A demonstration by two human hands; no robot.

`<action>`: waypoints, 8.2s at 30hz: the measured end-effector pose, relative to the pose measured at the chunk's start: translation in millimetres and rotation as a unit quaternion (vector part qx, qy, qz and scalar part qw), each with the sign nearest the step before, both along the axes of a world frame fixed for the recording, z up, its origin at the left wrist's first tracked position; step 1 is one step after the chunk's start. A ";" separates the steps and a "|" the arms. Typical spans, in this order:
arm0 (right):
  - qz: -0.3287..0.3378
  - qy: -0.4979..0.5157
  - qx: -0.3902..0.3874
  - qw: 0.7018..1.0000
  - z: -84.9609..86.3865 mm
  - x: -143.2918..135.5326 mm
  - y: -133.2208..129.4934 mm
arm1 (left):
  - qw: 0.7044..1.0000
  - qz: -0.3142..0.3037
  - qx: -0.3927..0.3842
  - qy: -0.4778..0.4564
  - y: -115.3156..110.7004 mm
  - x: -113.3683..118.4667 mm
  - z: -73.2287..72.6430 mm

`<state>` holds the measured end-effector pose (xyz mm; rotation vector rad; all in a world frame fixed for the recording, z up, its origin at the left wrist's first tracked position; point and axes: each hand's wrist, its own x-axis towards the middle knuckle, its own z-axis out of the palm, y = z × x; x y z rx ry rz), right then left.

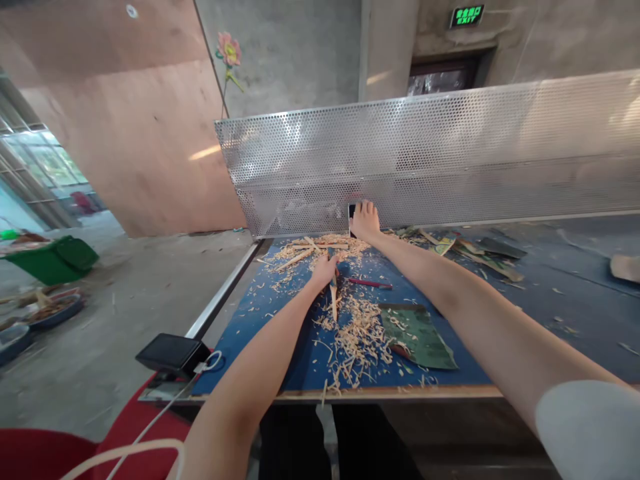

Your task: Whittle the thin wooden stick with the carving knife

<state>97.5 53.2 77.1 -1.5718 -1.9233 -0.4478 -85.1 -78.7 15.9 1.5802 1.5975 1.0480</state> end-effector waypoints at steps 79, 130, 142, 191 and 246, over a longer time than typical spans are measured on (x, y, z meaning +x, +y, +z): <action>0.356 -0.021 -0.127 0.926 -41.8 54.8 -211.5 | 0.946 -0.038 0.091 -0.308 -21.4 5.3 8.4; 0.377 -0.232 -0.068 0.894 -49.5 31.8 -236.4 | 0.939 -0.043 0.198 -0.279 -49.7 13.3 38.8; 0.300 -0.188 -0.008 0.935 -41.7 37.1 -234.0 | 0.948 -0.066 0.165 -0.264 -62.9 23.2 52.3; 0.328 -0.120 -0.101 0.932 -46.0 24.1 -242.3 | 0.897 -0.120 0.023 -0.424 -63.3 19.2 41.6; 0.400 -0.091 -0.112 0.905 -27.9 47.9 -249.1 | 0.888 -0.081 0.141 -0.431 -64.7 5.8 59.5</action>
